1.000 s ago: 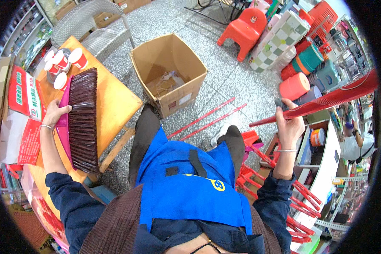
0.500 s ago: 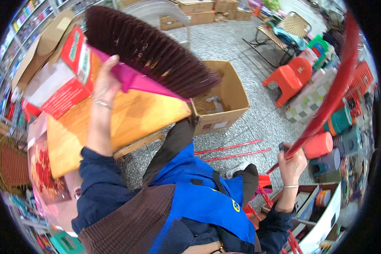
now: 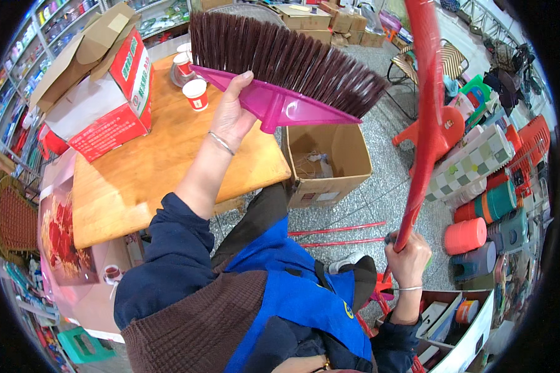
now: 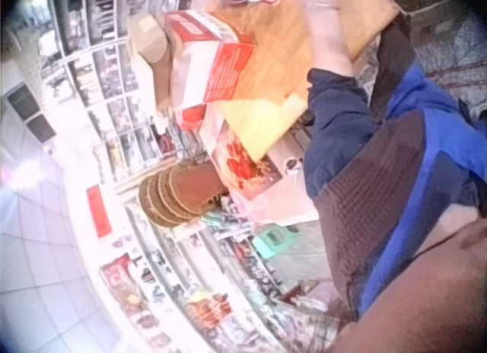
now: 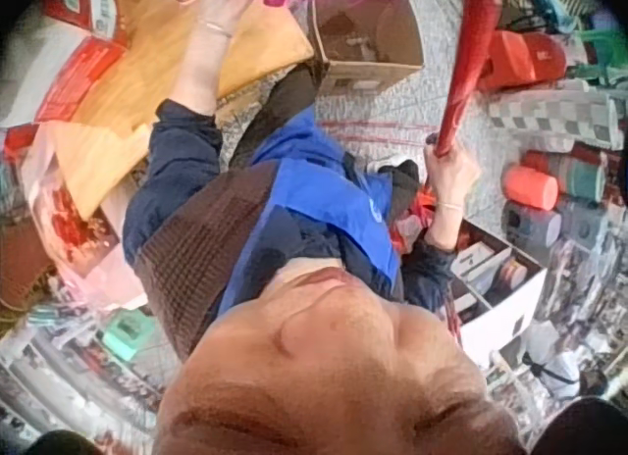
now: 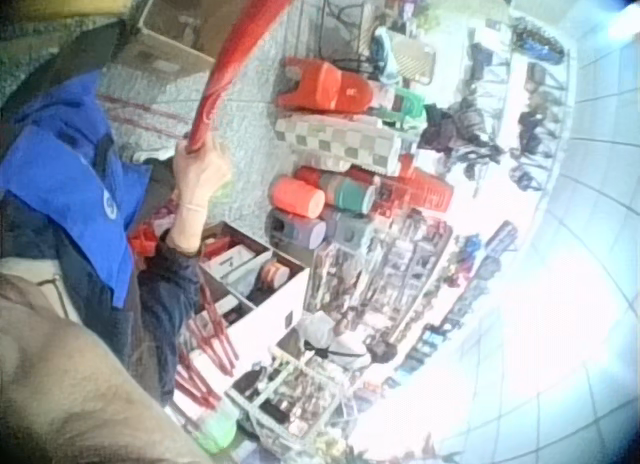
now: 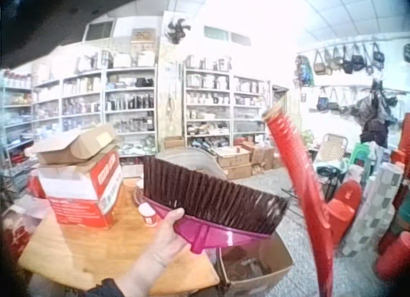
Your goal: The person assembles brooms by inserting red handles into red and pink broom heads, then wipes the assembled brooms with a green cloth. The person handles multiple broom heads and handles, aligns them, and cleans the surfaces before placing them aside.
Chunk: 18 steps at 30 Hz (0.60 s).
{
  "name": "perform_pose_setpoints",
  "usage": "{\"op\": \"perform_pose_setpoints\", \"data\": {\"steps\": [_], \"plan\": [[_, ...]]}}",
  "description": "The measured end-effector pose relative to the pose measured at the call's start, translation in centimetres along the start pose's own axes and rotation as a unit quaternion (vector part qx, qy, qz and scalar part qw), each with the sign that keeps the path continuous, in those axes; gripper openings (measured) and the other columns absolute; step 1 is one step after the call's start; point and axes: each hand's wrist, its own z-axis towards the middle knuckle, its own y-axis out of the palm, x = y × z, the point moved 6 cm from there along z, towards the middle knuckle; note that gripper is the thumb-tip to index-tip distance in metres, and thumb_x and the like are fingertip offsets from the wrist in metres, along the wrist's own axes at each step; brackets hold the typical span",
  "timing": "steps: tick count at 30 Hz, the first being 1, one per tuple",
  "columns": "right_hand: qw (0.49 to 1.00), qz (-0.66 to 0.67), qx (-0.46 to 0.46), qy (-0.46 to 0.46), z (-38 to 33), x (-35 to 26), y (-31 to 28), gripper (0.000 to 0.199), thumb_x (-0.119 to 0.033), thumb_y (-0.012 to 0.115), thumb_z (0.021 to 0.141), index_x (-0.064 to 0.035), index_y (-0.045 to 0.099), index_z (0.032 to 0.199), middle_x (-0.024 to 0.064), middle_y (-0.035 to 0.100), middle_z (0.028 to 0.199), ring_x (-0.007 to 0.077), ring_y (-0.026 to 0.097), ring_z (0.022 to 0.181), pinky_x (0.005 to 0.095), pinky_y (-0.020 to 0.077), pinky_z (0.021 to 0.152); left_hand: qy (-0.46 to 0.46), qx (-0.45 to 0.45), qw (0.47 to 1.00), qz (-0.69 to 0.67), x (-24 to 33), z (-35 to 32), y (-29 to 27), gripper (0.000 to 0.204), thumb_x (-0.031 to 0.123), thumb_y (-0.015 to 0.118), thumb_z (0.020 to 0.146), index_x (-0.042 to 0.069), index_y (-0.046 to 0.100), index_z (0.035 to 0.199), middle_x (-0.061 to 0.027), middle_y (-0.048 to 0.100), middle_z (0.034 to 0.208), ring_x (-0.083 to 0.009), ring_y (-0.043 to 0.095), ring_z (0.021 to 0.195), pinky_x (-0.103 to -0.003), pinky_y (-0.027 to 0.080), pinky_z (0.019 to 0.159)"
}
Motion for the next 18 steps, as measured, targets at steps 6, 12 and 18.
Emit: {"op": "perform_pose_setpoints", "data": {"steps": [6,12,18], "plan": [[0.996,-0.032,-0.087,-0.016,-0.9,-1.2,2.7,0.013,-0.014,0.066,0.059,-0.0081,0.056,0.066,0.0106,0.058,0.065,0.0311,0.058,0.063,0.0426,0.0468,0.059,0.078,0.036,0.993,-0.076,2.7,1.8,2.3,0.019,0.014,0.072,0.083,0.011,0.06,0.098,-0.0046,0.064,0.093,-0.0198,0.061,0.09,-0.038,0.05,0.087],[0.99,-0.019,-0.132,-0.041,-2.5,-1.8,5.0,0.012,-0.015,0.066,0.059,-0.0082,0.06,0.068,0.0111,0.06,0.066,0.0308,0.059,0.063,0.0426,0.0478,0.06,0.184,0.034,0.98,-0.069,6.3,1.6,4.1,0.022,0.017,0.071,0.085,0.009,0.059,0.101,-0.0054,0.065,0.099,-0.0199,0.061,0.094,-0.037,0.05,0.089],[0.988,-0.014,-0.134,-0.07,-2.9,-2.6,6.6,0.011,-0.014,0.066,0.059,-0.0081,0.063,0.067,0.0109,0.06,0.063,0.0307,0.059,0.059,0.0427,0.0473,0.056,0.208,0.078,0.97,-0.101,7.8,1.1,4.6,0.019,0.007,0.065,0.088,0.006,0.057,0.106,-0.0078,0.063,0.102,-0.0212,0.061,0.096,-0.037,0.051,0.092]]}}
